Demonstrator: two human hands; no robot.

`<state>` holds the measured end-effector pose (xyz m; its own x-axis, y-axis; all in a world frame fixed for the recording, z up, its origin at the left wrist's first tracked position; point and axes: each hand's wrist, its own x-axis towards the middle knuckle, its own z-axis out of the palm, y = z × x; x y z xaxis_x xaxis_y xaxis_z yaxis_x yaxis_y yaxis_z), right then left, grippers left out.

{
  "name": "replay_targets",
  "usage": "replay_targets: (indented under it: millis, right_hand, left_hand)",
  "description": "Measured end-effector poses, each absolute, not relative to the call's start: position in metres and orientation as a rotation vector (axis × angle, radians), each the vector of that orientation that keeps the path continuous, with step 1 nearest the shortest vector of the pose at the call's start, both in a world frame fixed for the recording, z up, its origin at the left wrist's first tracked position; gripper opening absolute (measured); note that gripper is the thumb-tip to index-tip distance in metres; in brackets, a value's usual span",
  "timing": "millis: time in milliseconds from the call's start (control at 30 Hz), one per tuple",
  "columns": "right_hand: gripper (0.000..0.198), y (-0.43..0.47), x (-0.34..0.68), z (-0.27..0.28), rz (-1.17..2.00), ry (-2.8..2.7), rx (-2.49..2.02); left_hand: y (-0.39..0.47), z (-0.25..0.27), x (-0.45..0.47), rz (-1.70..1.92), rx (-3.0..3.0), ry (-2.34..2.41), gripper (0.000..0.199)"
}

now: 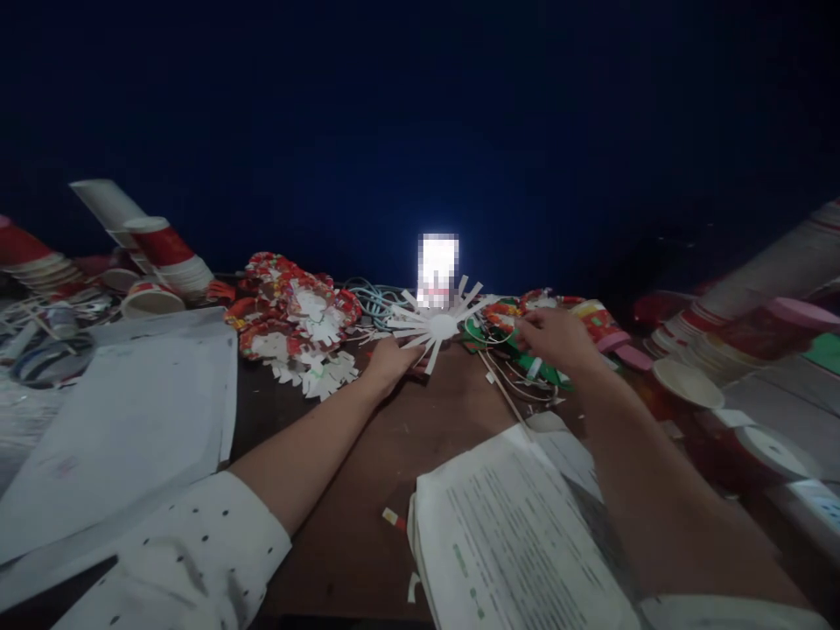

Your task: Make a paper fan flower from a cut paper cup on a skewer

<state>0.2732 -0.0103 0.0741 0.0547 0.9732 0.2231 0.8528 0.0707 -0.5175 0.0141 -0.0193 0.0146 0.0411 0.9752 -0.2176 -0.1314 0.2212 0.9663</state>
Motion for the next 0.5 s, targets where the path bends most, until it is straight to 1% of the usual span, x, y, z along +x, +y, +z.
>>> replay_targets:
  millis: [67, 133, 200, 300, 367, 500]
  right_hand:
    - [0.037, -0.015, 0.274, 0.085, 0.454, -2.035, -2.066]
    - [0.04, -0.023, 0.263, 0.087, 0.569, -2.276, -2.166]
    - [0.036, -0.03, 0.248, 0.083, 0.445, -2.488, -2.144]
    - [0.017, -0.035, 0.233, 0.071, 0.232, -2.572, -2.101]
    - [0.012, -0.035, 0.231, 0.066, 0.247, -2.577, -2.08]
    - [0.011, -0.032, 0.239, 0.064, 0.386, -2.577, -2.059]
  left_hand:
    - [-0.019, 0.015, 0.014, 1.075, 0.96, 1.197, 0.018]
    - [-0.018, 0.015, 0.013, 1.066, 0.939, 1.204, 0.013]
    - [-0.018, 0.015, 0.014, 1.066, 0.907, 1.204, 0.011]
    - [-0.017, 0.015, 0.013, 1.061, 0.877, 1.193, 0.014]
    - [-0.017, 0.016, 0.013, 1.052, 0.871, 1.189, 0.017]
    - [-0.016, 0.015, 0.015, 1.091, 0.875, 1.207, 0.021]
